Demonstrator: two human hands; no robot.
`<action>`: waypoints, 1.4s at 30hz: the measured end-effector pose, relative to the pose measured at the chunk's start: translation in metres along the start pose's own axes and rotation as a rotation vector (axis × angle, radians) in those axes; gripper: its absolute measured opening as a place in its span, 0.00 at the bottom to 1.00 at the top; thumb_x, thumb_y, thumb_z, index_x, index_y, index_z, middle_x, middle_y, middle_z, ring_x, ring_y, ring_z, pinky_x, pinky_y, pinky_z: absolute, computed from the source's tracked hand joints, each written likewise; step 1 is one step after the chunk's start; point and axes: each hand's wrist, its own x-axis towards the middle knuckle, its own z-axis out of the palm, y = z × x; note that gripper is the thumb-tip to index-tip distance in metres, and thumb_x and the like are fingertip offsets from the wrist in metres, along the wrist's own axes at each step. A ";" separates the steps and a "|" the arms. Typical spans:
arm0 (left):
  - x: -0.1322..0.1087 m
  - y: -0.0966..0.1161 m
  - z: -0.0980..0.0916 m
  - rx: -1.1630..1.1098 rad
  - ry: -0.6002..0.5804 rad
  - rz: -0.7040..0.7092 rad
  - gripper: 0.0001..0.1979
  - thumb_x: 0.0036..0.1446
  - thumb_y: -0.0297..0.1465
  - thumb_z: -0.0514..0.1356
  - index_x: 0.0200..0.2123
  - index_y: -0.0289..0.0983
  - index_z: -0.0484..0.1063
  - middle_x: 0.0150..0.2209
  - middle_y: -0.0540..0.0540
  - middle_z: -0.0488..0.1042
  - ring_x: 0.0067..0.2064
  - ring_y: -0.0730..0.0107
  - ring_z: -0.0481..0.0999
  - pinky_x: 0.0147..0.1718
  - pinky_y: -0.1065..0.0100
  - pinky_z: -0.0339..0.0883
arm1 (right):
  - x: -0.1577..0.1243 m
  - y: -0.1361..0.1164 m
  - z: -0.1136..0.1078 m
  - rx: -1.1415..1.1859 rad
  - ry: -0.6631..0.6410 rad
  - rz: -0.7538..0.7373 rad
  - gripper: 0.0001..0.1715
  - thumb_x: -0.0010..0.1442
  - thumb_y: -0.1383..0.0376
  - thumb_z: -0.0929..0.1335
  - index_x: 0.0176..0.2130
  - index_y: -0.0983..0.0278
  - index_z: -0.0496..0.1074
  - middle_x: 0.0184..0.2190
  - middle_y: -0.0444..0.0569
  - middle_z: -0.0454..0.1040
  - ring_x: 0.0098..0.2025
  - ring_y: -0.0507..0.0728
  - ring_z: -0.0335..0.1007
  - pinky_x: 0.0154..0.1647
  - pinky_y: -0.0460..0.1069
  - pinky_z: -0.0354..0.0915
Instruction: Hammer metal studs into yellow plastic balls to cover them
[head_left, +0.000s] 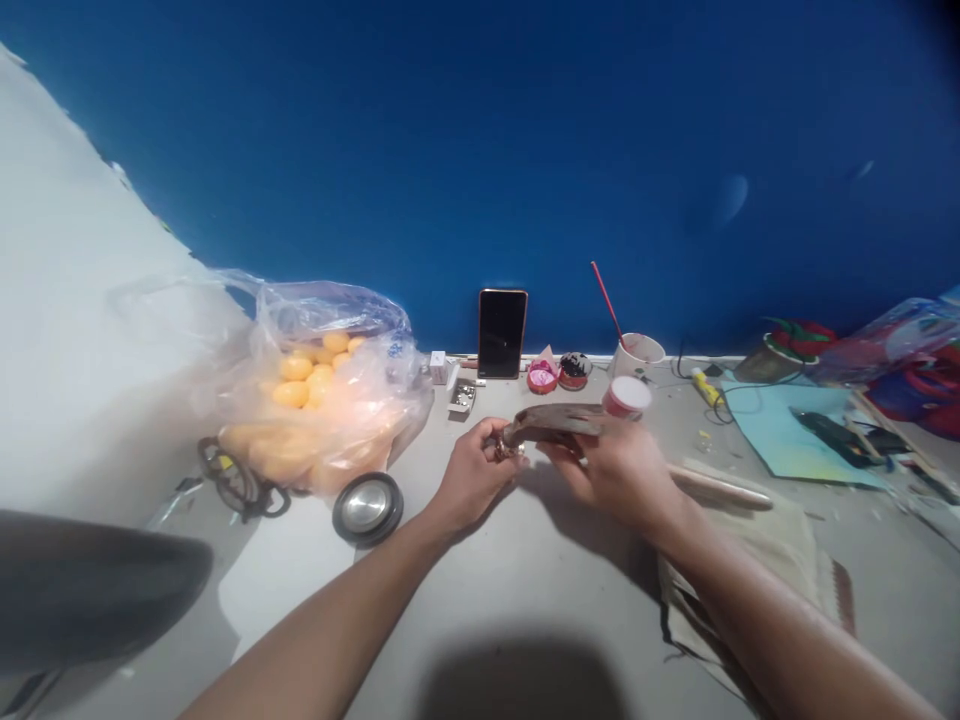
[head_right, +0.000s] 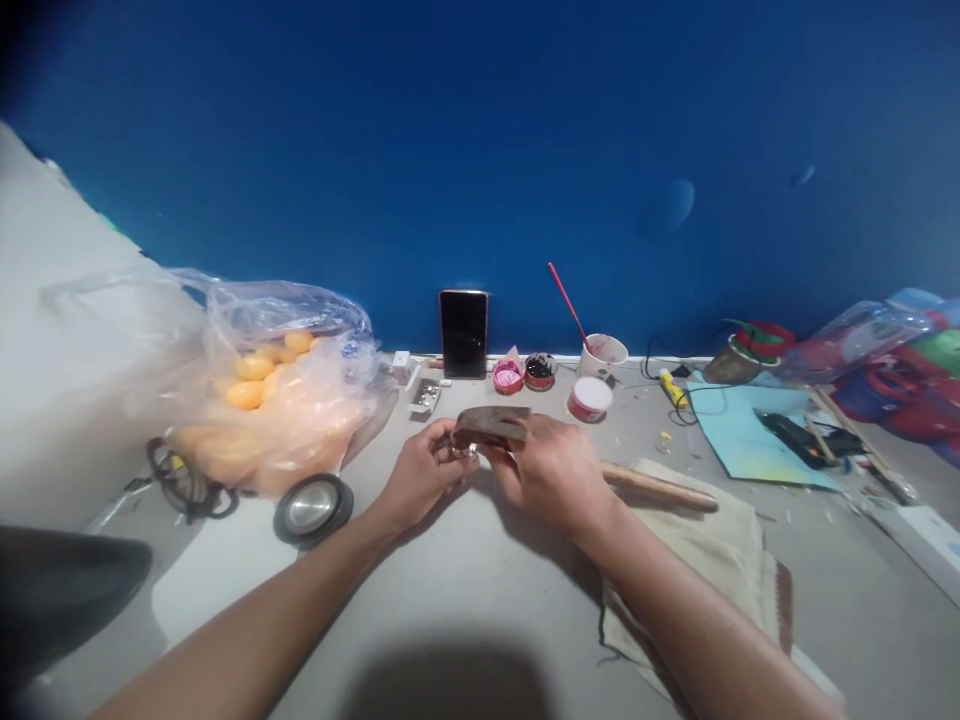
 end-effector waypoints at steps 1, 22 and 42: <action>0.000 0.000 0.000 -0.002 0.000 -0.003 0.20 0.44 0.30 0.70 0.41 0.36 0.71 0.26 0.53 0.72 0.24 0.75 0.69 0.23 0.73 0.62 | 0.000 0.000 0.000 -0.003 -0.031 0.009 0.13 0.67 0.62 0.65 0.42 0.65 0.78 0.29 0.51 0.80 0.27 0.57 0.72 0.27 0.49 0.59; -0.001 0.000 0.000 0.128 0.007 0.062 0.16 0.46 0.32 0.70 0.38 0.37 0.70 0.28 0.53 0.74 0.28 0.73 0.71 0.28 0.72 0.63 | 0.001 -0.001 -0.002 0.015 -0.030 0.021 0.15 0.69 0.61 0.64 0.43 0.65 0.78 0.30 0.51 0.81 0.28 0.57 0.73 0.29 0.50 0.61; -0.004 0.003 0.003 0.316 0.043 0.155 0.14 0.47 0.28 0.65 0.38 0.38 0.69 0.30 0.55 0.69 0.32 0.73 0.67 0.33 0.70 0.61 | 0.001 0.005 -0.006 0.040 0.050 0.030 0.14 0.69 0.59 0.65 0.44 0.63 0.78 0.32 0.51 0.82 0.31 0.57 0.75 0.31 0.50 0.62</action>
